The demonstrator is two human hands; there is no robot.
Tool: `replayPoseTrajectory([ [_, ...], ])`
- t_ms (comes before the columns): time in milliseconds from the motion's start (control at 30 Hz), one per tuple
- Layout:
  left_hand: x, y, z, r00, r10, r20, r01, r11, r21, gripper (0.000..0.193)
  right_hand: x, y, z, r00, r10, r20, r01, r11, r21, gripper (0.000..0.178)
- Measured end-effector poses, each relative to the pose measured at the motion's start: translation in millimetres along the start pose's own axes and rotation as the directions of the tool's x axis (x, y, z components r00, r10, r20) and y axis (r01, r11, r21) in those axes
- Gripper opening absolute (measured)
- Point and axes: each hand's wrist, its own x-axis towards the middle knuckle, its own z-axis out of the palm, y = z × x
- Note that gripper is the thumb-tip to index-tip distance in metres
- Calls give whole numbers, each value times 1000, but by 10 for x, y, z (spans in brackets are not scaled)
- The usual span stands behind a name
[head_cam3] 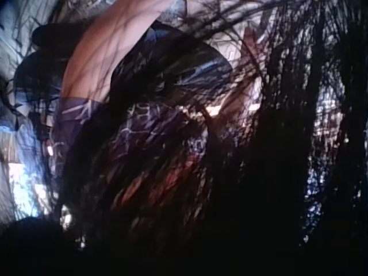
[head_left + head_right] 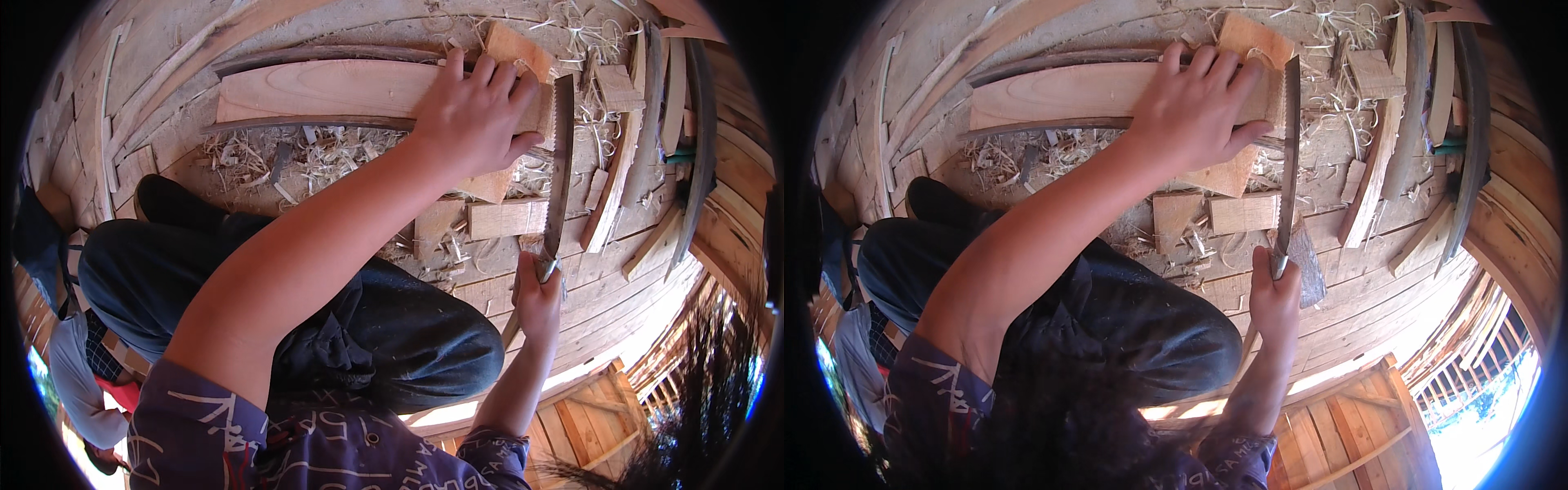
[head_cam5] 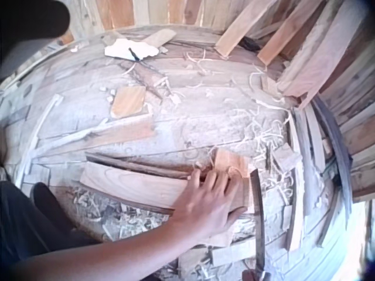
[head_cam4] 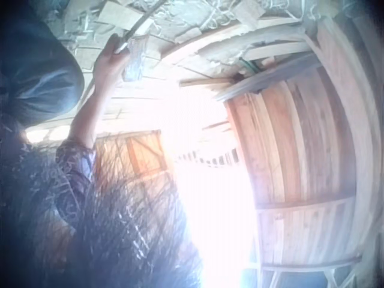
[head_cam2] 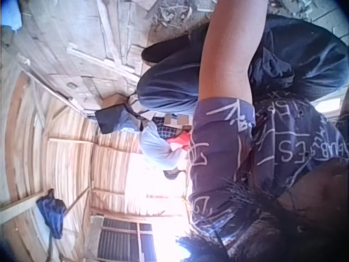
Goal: The person saws a piece of wood with a hand saw while sitting on the floor.
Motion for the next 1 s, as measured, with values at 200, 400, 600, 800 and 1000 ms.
replayPoseTrajectory([
  [200,37,18,7,1000,-6,3,6,1000,3,60,470,-588,90,993,-116,31,116,993,3,37],
  [400,39,4,16,1000,-24,11,24,1000,0,60,458,-449,54,996,-5,89,2,999,32,35],
  [600,28,8,18,1000,-20,15,20,1000,16,60,33,88,40,997,65,37,-67,996,54,33],
  [800,39,29,25,999,-11,45,9,999,46,58,619,-624,103,996,-1,94,-6,997,76,38],
  [1000,32,26,34,999,-21,30,19,999,47,58,446,-491,51,996,-7,91,8,1000,-7,38],
])
